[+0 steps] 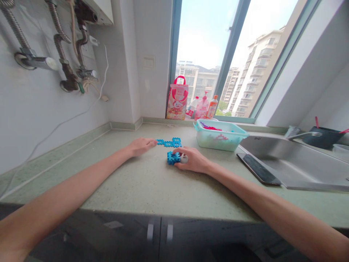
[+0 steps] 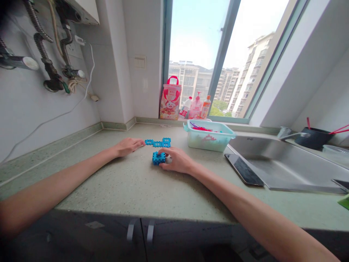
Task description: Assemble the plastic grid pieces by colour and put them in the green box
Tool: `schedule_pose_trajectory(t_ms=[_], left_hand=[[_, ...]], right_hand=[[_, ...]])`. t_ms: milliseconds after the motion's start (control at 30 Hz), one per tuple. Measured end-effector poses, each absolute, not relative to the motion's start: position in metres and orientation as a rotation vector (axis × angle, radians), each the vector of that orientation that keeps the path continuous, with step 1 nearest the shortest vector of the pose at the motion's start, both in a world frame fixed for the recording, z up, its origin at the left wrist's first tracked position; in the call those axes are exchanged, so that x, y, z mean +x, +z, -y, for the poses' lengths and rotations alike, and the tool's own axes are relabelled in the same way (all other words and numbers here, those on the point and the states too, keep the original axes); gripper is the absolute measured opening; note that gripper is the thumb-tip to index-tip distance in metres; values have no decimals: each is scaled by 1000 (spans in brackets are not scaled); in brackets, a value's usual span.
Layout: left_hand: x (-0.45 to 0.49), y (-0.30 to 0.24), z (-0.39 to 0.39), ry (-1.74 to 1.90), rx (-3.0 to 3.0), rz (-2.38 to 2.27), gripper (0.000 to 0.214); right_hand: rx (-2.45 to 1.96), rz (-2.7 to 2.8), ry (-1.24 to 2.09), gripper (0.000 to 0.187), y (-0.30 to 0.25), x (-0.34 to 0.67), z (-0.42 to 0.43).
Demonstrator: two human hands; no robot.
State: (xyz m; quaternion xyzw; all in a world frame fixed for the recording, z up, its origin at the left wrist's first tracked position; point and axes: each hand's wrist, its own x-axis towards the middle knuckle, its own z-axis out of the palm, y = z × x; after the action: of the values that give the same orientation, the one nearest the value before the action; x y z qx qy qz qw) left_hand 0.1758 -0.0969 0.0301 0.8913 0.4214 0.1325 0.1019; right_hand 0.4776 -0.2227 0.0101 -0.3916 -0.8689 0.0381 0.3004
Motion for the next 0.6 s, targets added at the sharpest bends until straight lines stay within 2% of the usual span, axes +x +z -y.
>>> schedule_pose_trajectory(t_ms=[267, 433, 600], left_hand=[[172, 33, 101, 411, 2597, -1203, 69], [171, 34, 103, 420, 2579, -1202, 70], [171, 35, 104, 425, 2579, -1191, 70]], right_hand=[[-951, 2328, -371, 36, 45, 513, 215], [-1217, 1830, -706, 34, 78, 600, 204], [-1620, 1342, -754, 44, 86, 666, 204]])
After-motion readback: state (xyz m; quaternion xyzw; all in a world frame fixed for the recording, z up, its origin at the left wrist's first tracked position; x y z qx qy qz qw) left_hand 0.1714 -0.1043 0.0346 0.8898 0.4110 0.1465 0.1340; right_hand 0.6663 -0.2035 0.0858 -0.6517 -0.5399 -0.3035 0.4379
